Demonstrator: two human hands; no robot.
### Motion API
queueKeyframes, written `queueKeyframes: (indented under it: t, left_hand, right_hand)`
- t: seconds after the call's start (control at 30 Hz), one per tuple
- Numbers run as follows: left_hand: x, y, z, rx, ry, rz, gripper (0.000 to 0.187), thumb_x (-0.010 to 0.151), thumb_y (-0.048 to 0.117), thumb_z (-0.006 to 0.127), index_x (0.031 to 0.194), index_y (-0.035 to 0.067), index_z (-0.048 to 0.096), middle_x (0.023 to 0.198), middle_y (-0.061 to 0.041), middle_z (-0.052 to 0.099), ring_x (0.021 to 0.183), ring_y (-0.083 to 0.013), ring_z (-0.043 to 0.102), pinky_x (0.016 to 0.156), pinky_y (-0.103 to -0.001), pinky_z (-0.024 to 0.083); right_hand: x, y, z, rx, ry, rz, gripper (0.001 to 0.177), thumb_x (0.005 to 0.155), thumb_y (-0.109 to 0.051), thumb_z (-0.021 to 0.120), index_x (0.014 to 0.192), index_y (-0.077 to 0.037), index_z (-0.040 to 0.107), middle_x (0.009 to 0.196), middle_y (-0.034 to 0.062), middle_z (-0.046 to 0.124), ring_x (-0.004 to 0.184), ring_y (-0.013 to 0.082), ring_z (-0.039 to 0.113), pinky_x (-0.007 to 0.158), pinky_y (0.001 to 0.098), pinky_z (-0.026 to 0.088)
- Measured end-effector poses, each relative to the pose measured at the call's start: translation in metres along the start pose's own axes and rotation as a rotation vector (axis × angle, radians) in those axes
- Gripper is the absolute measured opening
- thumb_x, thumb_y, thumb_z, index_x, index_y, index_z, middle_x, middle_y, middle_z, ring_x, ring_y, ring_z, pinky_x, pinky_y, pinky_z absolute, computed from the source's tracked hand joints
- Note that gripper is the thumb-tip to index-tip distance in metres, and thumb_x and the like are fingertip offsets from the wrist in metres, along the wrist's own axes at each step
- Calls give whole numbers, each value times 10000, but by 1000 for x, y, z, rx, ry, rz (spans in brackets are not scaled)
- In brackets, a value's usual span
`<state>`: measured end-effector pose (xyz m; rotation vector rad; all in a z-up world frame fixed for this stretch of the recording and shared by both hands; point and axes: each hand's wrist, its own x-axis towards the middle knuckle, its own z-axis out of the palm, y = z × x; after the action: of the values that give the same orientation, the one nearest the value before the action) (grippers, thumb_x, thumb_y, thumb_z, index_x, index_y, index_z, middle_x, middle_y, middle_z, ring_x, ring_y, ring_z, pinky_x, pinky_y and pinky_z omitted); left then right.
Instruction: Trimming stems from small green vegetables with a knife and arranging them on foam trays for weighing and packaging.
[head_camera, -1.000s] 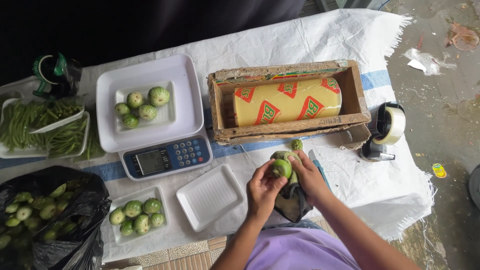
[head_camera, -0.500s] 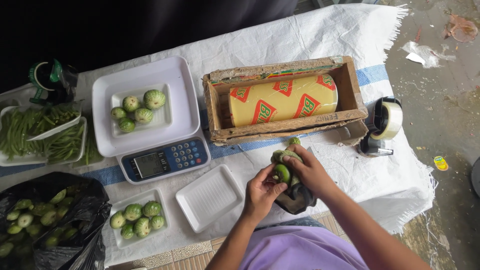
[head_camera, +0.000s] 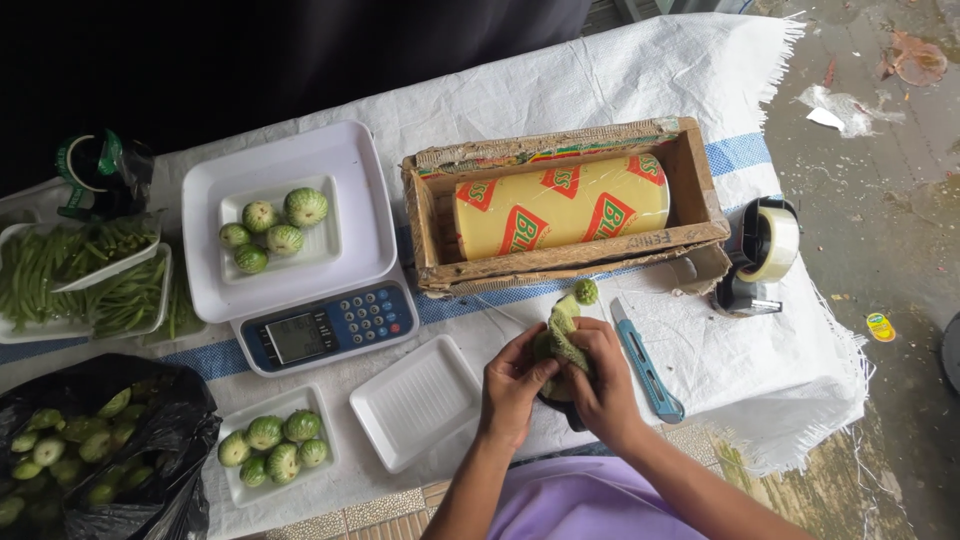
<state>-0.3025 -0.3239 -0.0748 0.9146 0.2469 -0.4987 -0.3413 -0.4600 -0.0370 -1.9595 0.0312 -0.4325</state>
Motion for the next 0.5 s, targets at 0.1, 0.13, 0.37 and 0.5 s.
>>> queueKeyframes:
  t: [0.1, 0.13, 0.37, 0.5]
  left_hand:
    - [-8, 17, 6, 334, -85, 88, 650, 719, 62, 883, 1335, 20, 679, 1076, -93, 763, 882, -105, 665, 826, -226, 590]
    - [-10, 17, 7, 336, -86, 87, 650, 719, 62, 883, 1335, 20, 679, 1076, -93, 763, 882, -105, 665, 826, -226, 590]
    - [-4, 1, 13, 23, -47, 61, 662, 732, 39, 870, 1347, -14, 629, 1161, -148, 715, 1018, -195, 680, 919, -290, 577]
    - [-4, 8, 15, 108, 33, 64, 579, 819, 14, 775, 1374, 20, 608, 1229, -160, 732, 1084, -199, 698, 940, -284, 574]
  right_hand:
    - [10, 17, -7, 90, -57, 473, 134, 968, -218, 588, 1076, -139, 598, 903, 37, 642, 816, 159, 586, 737, 312, 474]
    - [17, 17, -9, 91, -56, 474, 134, 968, -218, 588, 1076, -139, 598, 903, 37, 642, 816, 159, 586, 737, 312, 474]
    - [19, 6, -7, 492, 81, 745, 116, 994, -246, 614, 1016, -145, 561, 827, 44, 597, 725, 151, 564, 664, 302, 474]
    - [-8, -1, 3, 38, 73, 33, 169, 929, -79, 569, 1097, -77, 555, 1215, 166, 548, 1159, 293, 528, 1032, 406, 410]
